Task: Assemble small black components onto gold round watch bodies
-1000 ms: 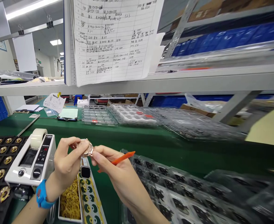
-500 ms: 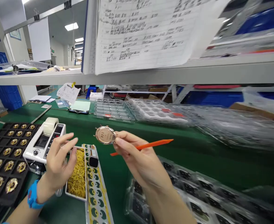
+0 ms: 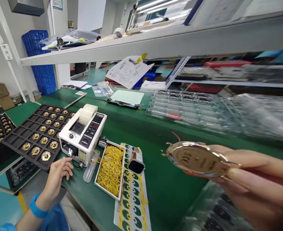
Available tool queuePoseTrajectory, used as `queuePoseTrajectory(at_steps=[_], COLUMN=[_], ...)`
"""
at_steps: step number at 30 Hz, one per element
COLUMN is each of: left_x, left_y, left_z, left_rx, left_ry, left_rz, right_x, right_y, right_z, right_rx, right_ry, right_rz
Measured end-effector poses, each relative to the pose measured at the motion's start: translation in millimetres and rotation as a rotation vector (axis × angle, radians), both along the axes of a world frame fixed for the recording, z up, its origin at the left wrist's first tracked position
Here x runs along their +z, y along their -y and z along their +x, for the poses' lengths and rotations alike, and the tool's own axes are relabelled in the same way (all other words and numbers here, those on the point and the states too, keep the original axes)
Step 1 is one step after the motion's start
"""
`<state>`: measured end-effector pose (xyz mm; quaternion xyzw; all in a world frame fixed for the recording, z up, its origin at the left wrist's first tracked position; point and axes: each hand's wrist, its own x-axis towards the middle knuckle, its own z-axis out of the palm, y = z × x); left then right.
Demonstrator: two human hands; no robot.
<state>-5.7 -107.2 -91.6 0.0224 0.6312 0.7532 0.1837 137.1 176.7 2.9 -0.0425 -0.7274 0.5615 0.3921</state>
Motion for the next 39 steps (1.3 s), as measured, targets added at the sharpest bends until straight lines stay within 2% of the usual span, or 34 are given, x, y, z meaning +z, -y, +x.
queuePoseTrajectory(at_steps=[4,7,9,14,16,21,24,28,31,33,34,39], left_x=[6.8,14.0,20.3,28.5,25.4,11.1,8.3,13.9,28.7,46.6,57.7,116.6], left_y=[-10,-16,-15,-14,-18,-28,-29,-25,-24,-25,-27,-51], left_z=[-17,-16,-10,1,2,2,-1,-8,-11,-11,-9,12], left_rx=[0.078,0.166,0.181,0.120,0.072,-0.074,-0.139,-0.244,-0.273,-0.318,-0.353,-0.492], left_ry=[-0.051,-0.162,-0.281,-0.987,-1.125,-1.213,-1.254,-1.310,-1.309,-1.243,-1.199,-1.040], left_rz=[0.004,0.025,0.029,-0.234,-0.305,-0.516,-0.603,-0.745,-0.864,-0.829,-0.758,-0.174], right_x=[12.2,18.7,19.3,16.3,16.0,16.9,17.1,16.8,15.6,14.4,13.8,12.8], right_y=[7,15,18,17,16,15,15,15,15,16,16,21], right_z=[-2,-3,-4,-7,-7,-5,-6,-7,-7,-8,-9,-10], right_rx=[0.245,0.307,0.348,0.446,0.438,0.435,0.436,0.438,0.439,0.437,0.436,0.433], right_ry=[-0.048,-0.021,-0.026,-0.039,-0.037,-0.036,-0.030,-0.011,0.006,0.011,0.012,-0.001], right_rz=[0.077,0.047,-0.010,-0.160,-0.170,-0.180,-0.184,-0.193,-0.210,-0.222,-0.227,-0.245])
